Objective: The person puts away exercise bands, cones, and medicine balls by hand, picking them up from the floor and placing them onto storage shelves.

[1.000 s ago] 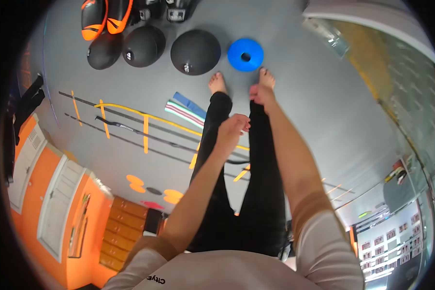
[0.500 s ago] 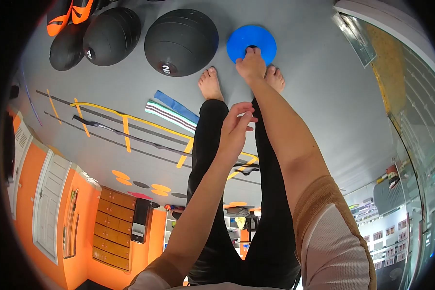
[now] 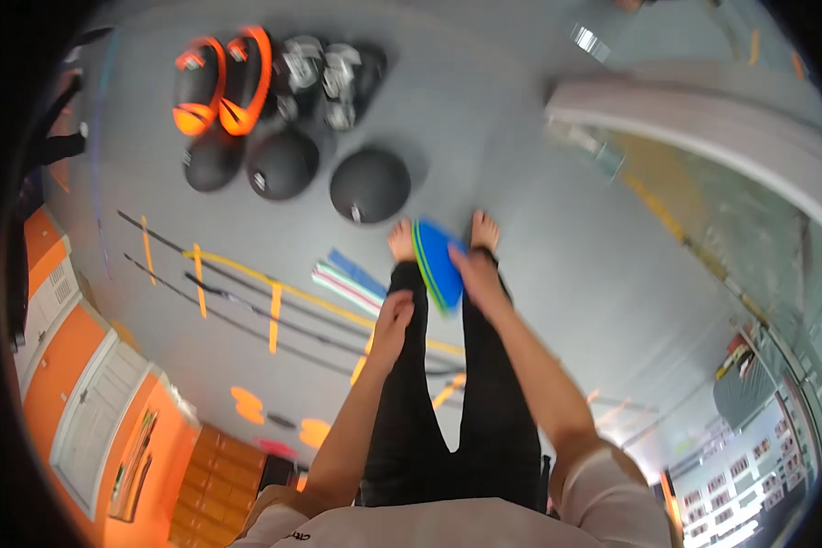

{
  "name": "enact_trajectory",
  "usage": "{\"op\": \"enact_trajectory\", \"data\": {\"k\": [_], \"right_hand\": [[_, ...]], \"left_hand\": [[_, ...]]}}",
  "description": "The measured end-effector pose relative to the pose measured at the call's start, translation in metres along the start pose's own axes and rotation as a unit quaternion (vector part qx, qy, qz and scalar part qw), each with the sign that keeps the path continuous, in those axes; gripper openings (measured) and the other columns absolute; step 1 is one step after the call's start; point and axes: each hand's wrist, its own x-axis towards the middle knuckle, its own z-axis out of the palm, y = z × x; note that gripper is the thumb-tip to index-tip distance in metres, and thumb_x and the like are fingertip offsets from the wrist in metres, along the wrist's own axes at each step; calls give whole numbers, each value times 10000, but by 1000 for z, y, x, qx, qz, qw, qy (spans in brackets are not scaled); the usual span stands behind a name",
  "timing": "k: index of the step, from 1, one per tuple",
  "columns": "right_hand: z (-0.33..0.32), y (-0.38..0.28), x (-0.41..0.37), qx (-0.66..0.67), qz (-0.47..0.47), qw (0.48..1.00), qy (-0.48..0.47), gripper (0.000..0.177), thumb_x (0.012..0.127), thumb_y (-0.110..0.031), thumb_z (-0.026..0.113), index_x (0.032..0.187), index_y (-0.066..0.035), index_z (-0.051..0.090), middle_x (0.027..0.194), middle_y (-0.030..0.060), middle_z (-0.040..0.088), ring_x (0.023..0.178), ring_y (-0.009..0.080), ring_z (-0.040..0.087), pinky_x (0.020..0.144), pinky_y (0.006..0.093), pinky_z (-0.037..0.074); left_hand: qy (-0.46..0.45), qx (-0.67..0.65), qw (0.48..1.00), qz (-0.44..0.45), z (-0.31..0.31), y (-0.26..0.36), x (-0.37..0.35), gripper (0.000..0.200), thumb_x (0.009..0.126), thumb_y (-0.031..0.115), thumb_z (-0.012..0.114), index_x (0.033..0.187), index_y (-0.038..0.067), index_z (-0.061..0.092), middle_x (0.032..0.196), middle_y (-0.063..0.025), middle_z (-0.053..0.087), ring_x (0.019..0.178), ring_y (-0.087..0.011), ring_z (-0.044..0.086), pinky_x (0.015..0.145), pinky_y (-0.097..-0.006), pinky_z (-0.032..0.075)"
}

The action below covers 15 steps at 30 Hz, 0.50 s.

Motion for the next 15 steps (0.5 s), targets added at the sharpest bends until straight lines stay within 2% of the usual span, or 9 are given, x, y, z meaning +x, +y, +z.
{"op": "enact_trajectory", "data": {"k": [2, 3, 5, 6, 8, 11, 13, 14, 15], "right_hand": [[-79, -141, -110, 242, 216, 941, -90, 488, 911, -510, 486, 899, -43, 627, 723, 76, 596, 679, 161, 583, 644, 297, 475], [-101, -148, -147, 315, 267, 901, -135, 512, 918, -544, 454, 804, -74, 621, 622, 65, 555, 597, 155, 570, 577, 276, 448], [-150, -208, -220, 419, 107, 854, -289, 546, 938, -551, 405, 750, -70, 581, 592, 66, 523, 535, 163, 519, 522, 255, 402], [-164, -238, -251, 450, 72, 829, -325, 573, 958, -547, 351, 750, -58, 567, 584, 66, 517, 516, 159, 482, 513, 263, 389], [-179, -277, -295, 437, 49, 836, -327, 577, 963, -551, 328, 777, -58, 563, 593, 67, 517, 510, 160, 467, 510, 270, 383], [-180, -288, -301, 460, -85, 751, -467, 558, 979, -531, 284, 945, -61, 583, 691, 80, 576, 582, 171, 525, 570, 265, 423], [-186, -333, -334, 486, -49, 854, -178, 543, 978, -498, 294, 1089, -60, 593, 866, 81, 630, 777, 174, 605, 698, 274, 477], [-195, -349, -349, 552, 41, 815, -174, 412, 910, -342, 509, 1161, -20, 565, 956, 58, 636, 862, 165, 610, 726, 285, 503], [-194, -343, -344, 541, 28, 818, -194, 412, 910, -342, 509, 1161, -20, 565, 956, 58, 636, 862, 165, 610, 726, 285, 503]], "left_hand": [[22, 45, 994, 99, -15, 63, -58, 366, 893, 147, 610, 1230, 59, 495, 1177, -81, 516, 1050, -175, 531, 842, -287, 448], [24, 76, 987, 137, -21, 111, -90, 405, 888, 145, 616, 1254, 50, 471, 1211, -84, 491, 1085, -173, 515, 858, -295, 446], [-123, -13, 968, 217, -33, 190, -160, 446, 895, 150, 611, 1291, 35, 441, 1221, -77, 506, 1128, -177, 506, 916, -305, 431], [-121, -12, 960, 251, -41, 214, -186, 446, 895, 150, 611, 1291, 35, 441, 1221, -77, 506, 1128, -177, 506, 916, -305, 431], [-317, 1, 947, 53, -60, 246, -229, 480, 906, 148, 601, 1330, 31, 408, 1267, -75, 505, 1174, -185, 493, 963, -318, 420], [-337, -177, 924, 37, -74, 274, -271, 490, 916, 145, 589, 1354, 40, 396, 1291, -82, 508, 1164, -181, 503, 973, -323, 425], [-297, -178, 935, 75, -86, 290, -285, 492, 924, 148, 582, 1364, 42, 391, 1295, -80, 507, 1165, -186, 506, 969, -341, 431], [-250, -163, 951, 81, -90, 297, -295, 480, 918, 131, 576, 1355, 38, 400, 1282, -86, 517, 1155, -189, 515, 956, -337, 435], [-202, -151, 964, 84, -94, 302, -306, 469, 913, 114, 570, 1345, 34, 409, 1269, -93, 527, 1144, -192, 524, 942, -333, 439]]}}
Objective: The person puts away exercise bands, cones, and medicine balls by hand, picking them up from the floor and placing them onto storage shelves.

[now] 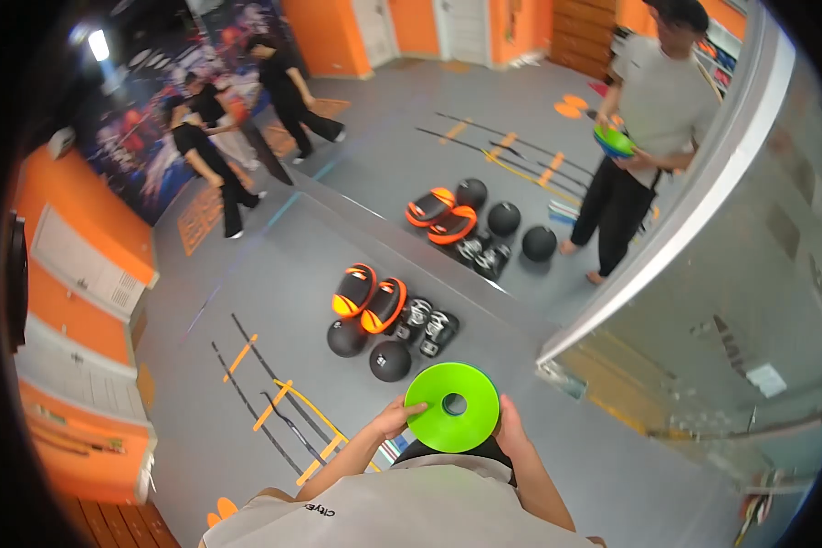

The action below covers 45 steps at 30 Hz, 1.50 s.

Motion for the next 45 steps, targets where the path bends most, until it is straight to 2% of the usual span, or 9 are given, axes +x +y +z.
{"op": "enact_trajectory", "data": {"k": [3, 10, 13, 29, 32, 34, 40, 44, 45], "right_hand": [[-5, -6, 0, -299, -56, 950, -75, 430, 844, -199, 615, 1234, -53, 509, 1066, 46, 618, 982, 159, 603, 778, 332, 512], [-8, -42, 7, -297, 50, 929, -214, 455, 783, -116, 610, 1222, -38, 517, 1098, 87, 615, 1017, 217, 597, 834, 365, 500], [10, -48, 12, -260, 254, 903, -229, 470, 780, -175, 588, 1215, -12, 515, 1126, 106, 613, 1025, 256, 592, 877, 385, 478], [18, 118, -156, -498, 431, 602, -451, 419, 812, -199, 580, 1188, -17, 539, 1089, 119, 620, 961, 245, 615, 866, 352, 471], [7, 156, -209, -554, 357, 552, -511, 415, 816, -168, 615, 1197, -27, 536, 1150, 109, 585, 960, 235, 610, 859, 334, 468], [7, 171, -261, -615, -236, 280, -698, 416, 823, -116, 631, 1212, -20, 520, 1201, 102, 548, 963, 203, 600, 832, 307, 473], [-107, 271, -341, -495, 122, 147, -848, 304, 890, -134, 576, 1154, 16, 581, 890, 79, 650, 827, 180, 626, 676, 284, 500], [-165, 308, -410, -581, 363, 80, -724, 370, 948, -282, 463, 1175, -12, 574, 916, 83, 655, 824, 154, 632, 701, 305, 510], [-179, 323, -418, -577, 434, 129, -680, 410, 943, -340, 445, 1194, -34, 554, 969, 80, 647, 854, 160, 630, 727, 318, 507]], "left_hand": [[69, 5, 997, 44, 5, -1, -19, 520, 860, 95, 603, 1343, 45, 415, 1261, -93, 530, 1130, -199, 531, 952, -339, 428], [110, -202, 961, 152, 78, -47, -84, 531, 776, 116, 605, 1286, 31, 482, 1223, -100, 572, 1140, -229, 525, 978, -385, 394], [149, -266, 930, 204, 102, -86, -92, 464, 799, 161, 602, 1231, 13, 526, 1191, -95, 604, 1114, -213, 535, 1004, -350, 353], [365, -543, 567, 499, 253, -331, -235, 596, 609, 94, 500, 1192, -26, 516, 1057, -175, 611, 1011, -339, 607, 960, -424, 449], [443, -564, 470, 514, 280, -393, -249, 616, 614, 75, 494, 1226, 7, 496, 1038, -143, 593, 966, -299, 605, 899, -390, 468], [569, -531, 407, 479, 321, -401, -280, 588, 621, 51, 515, 1207, 30, 480, 943, -108, 574, 900, -250, 577, 840, -348, 458], [809, -427, 275, 296, 378, -499, -318, 528, 620, 37, 636, 1108, 102, 445, 772, -33, 499, 715, -146, 513, 613, -276, 429], [877, -344, 280, 188, 423, -536, -349, 543, 598, 149, 696, 1090, 107, 470, 806, -95, 594, 766, -236, 609, 673, -348, 475], [892, -330, 277, 140, 440, -532, -364, 548, 601, 167, 701, 1096, 105, 473, 851, -118, 603, 811, -267, 618, 702, -365, 482]]}}
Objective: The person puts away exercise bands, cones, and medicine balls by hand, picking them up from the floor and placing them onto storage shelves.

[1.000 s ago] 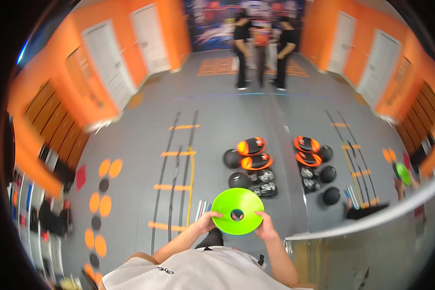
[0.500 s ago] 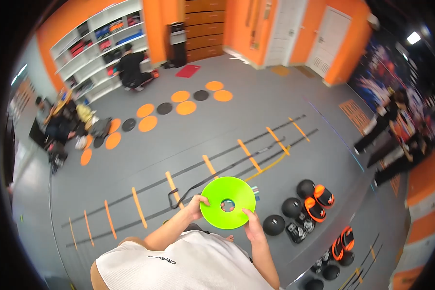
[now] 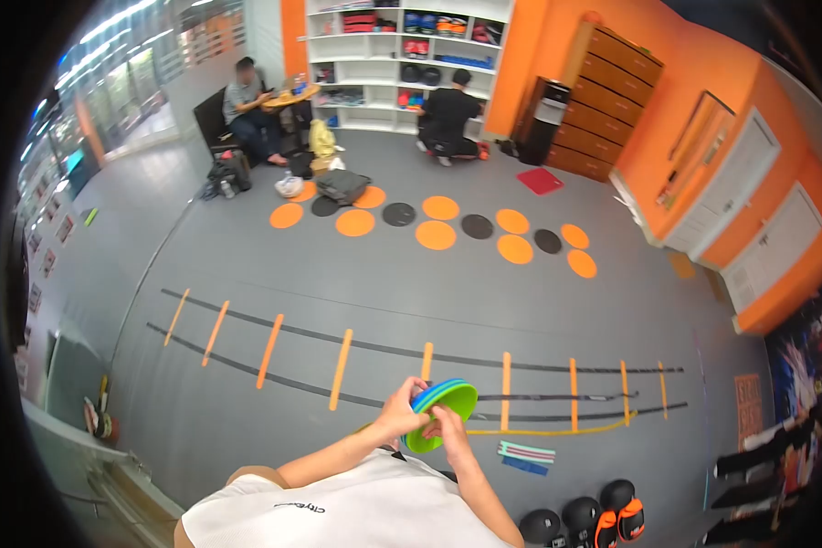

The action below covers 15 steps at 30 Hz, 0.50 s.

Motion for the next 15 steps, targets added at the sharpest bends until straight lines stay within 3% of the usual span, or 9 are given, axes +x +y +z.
{"op": "enact_trajectory", "data": {"k": [1, 2, 3, 5, 6, 7, 9, 13, 15], "right_hand": [[21, -11, 11, 100, 16, 995, 0, 451, 939, -398, 426, 1212, -56, 534, 1021, 77, 639, 884, 165, 627, 754, 330, 504], [37, -22, 17, 130, 13, 991, 10, 536, 905, -497, 418, 1246, -89, 488, 1178, 80, 583, 1020, 183, 591, 848, 363, 480], [46, -30, 27, 185, -6, 982, -44, 635, 863, -526, 483, 1315, -83, 427, 1253, 68, 538, 1103, 190, 536, 910, 387, 444], [56, -32, 52, 282, -11, 955, -87, 666, 843, -495, 539, 1340, -75, 394, 1284, 86, 514, 1167, 218, 511, 977, 405, 420], [60, -34, 67, 274, 10, 958, -80, 718, 807, -454, 615, 1357, -65, 366, 1309, 101, 492, 1223, 239, 473, 1033, 418, 383], [62, -38, 80, 328, 37, 939, -94, 687, 789, -316, 691, 1347, -60, 382, 1291, 102, 508, 1199, 246, 494, 1018, 415, 409], [73, -45, 110, 301, 19, 952, -54, 634, 781, -178, 712, 1326, -57, 411, 1251, 103, 540, 1152, 254, 533, 989, 413, 445], [77, -63, 183, 289, 34, 956, -45, 594, 768, -76, 710, 1297, -54, 444, 1212, 105, 567, 1096, 253, 573, 950, 417, 481], [74, -78, 223, 305, 7, 950, -66, 587, 753, -78, 717, 1278, -44, 457, 1170, 117, 591, 1063, 254, 593, 932, 425, 493]], "left_hand": [[16, 50, 999, 0, -17, 12, -4, 554, 604, 184, 706, 1103, 103, 477, 896, -140, 611, 855, -299, 628, 731, -382, 489], [28, 98, 995, 14, -33, 22, -6, 591, 626, 218, 718, 1154, 94, 483, 1079, -187, 578, 1016, -352, 582, 832, -422, 470], [35, 104, 994, 4, -43, 22, -3, 591, 626, 218, 718, 1154, 94, 483, 1079, -187, 578, 1016, -352, 582, 832, -422, 470], [77, 223, 962, 139, -56, 19, 6, 653, 657, 248, 730, 1225, 82, 454, 1226, -218, 507, 1135, -389, 506, 917, -481, 421], [61, 241, 958, 146, -63, 21, 10, 712, 696, 266, 715, 1308, 62, 411, 1319, -284, 415, 1216, -444, 419, 992, -510, 359], [65, 245, 957, 138, -72, 24, 17, 712, 696, 266, 715, 1308, 62, 411, 1319, -284, 415, 1216, -444, 419, 992, -510, 359], [45, 206, 961, 177, -92, 34, 35, 742, 710, 269, 715, 1344, 59, 393, 1347, -335, 371, 1234, -476, 396, 1015, -503, 352], [12, 187, 965, 183, -138, 49, 85, 657, 730, 231, 694, 1312, 54, 446, 1377, -279, 393, 1253, -433, 409, 1014, -487, 368], [21, 148, 971, 186, -165, 21, 136, 601, 714, 204, 710, 1259, 58, 504, 1353, -222, 452, 1242, -405, 436, 994, -477, 394]]}}
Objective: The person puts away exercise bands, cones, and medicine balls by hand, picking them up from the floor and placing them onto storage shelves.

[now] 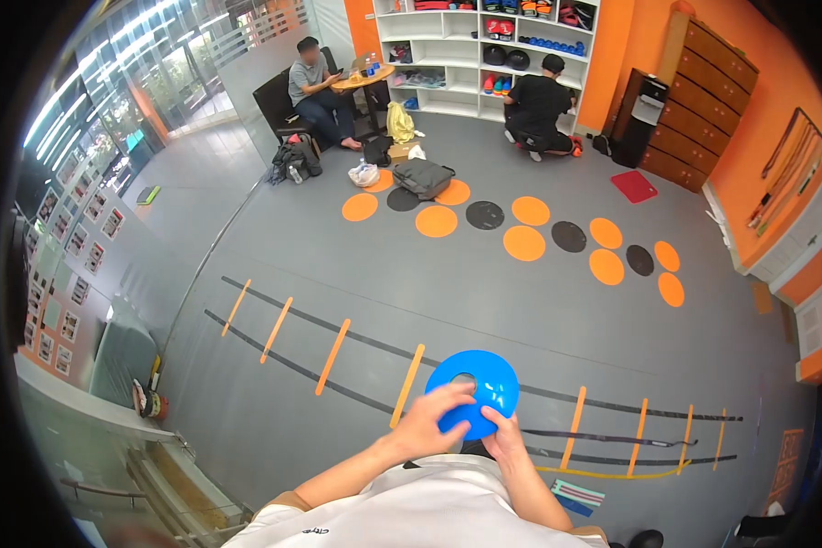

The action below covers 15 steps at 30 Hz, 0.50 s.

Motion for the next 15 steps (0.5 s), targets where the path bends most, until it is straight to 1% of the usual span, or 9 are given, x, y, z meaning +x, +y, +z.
{"op": "enact_trajectory", "data": {"k": [2, 4, 5, 6, 7, 8, 10, 12, 15], "right_hand": [[-9, -20, 36, 18, 21, 999, -36, 605, 739, -63, 710, 1285, -27, 450, 1134, 140, 610, 1043, 265, 605, 922, 434, 499], [-1, -52, 88, 51, 9, 987, -154, 643, 720, -64, 711, 1299, -15, 436, 1112, 155, 621, 1030, 280, 613, 924, 445, 497], [-2, -68, 118, 49, 51, 976, -207, 661, 714, -74, 713, 1307, -7, 428, 1107, 170, 622, 1020, 293, 617, 921, 455, 498], [1, -80, 142, 50, 51, 976, -207, 661, 714, -74, 713, 1307, -7, 428, 1107, 170, 622, 1020, 293, 617, 921, 455, 498], [10, -97, 175, 40, 94, 969, -226, 666, 714, -79, 714, 1309, -6, 426, 1129, 175, 611, 1041, 293, 606, 928, 456, 492], [23, -118, 211, 24, 133, 959, -249, 671, 713, -83, 716, 1311, -5, 423, 1150, 180, 599, 1063, 292, 594, 934, 456, 485], [39, -151, 273, -7, 114, 969, -221, 676, 726, -98, 721, 1320, 0, 414, 1206, 181, 565, 1110, 284, 562, 957, 446, 468], [63, -183, 336, -137, 203, 951, -188, 682, 738, -117, 734, 1325, 5, 408, 1240, 165, 542, 1133, 273, 539, 967, 434, 459], [93, -209, 407, -185, 217, 944, -169, 677, 750, -158, 755, 1316, 3, 420, 1247, 142, 538, 1147, 256, 524, 979, 425, 445]], "left_hand": [[149, 57, 985, 59, -35, -35, 55, 573, 684, 185, 741, 1209, 62, 544, 1311, -187, 496, 1203, -405, 465, 982, -457, 417], [183, 110, 977, 23, -67, -52, 111, 644, 694, 227, 766, 1259, 54, 511, 1256, -212, 519, 1156, -363, 518, 981, -441, 430], [123, -96, 983, -95, -74, -68, 136, 694, 704, 257, 779, 1291, 44, 476, 1260, -209, 516, 1165, -335, 514, 986, -435, 429], [52, -301, 927, -215, -76, -82, 154, 747, 713, 287, 792, 1323, 34, 442, 1265, -205, 514, 1174, -308, 511, 992, -430, 429], [-7, -396, 897, -196, -85, -99, 179, 792, 742, 285, 791, 1357, 3, 378, 1265, -183, 512, 1176, -263, 508, 982, -419, 441], [-3, -393, 901, -183, -93, -110, 203, 792, 742, 285, 791, 1357, 3, 378, 1265, -183, 512, 1176, -263, 508, 982, -419, 441], [42, -586, 776, -229, -106, -131, 241, 744, 751, 226, 786, 1338, -11, 395, 1255, -158, 524, 1158, -256, 522, 978, -407, 450], [95, -573, 780, -234, -123, -148, 273, 707, 756, 203, 781, 1320, -14, 413, 1235, -148, 539, 1142, -246, 533, 974, -403, 455], [172, -575, 762, -243, -133, -186, 323, 647, 762, 173, 775, 1286, -15, 445, 1195, -133, 567, 1110, -228, 554, 961, -398, 468]]}}
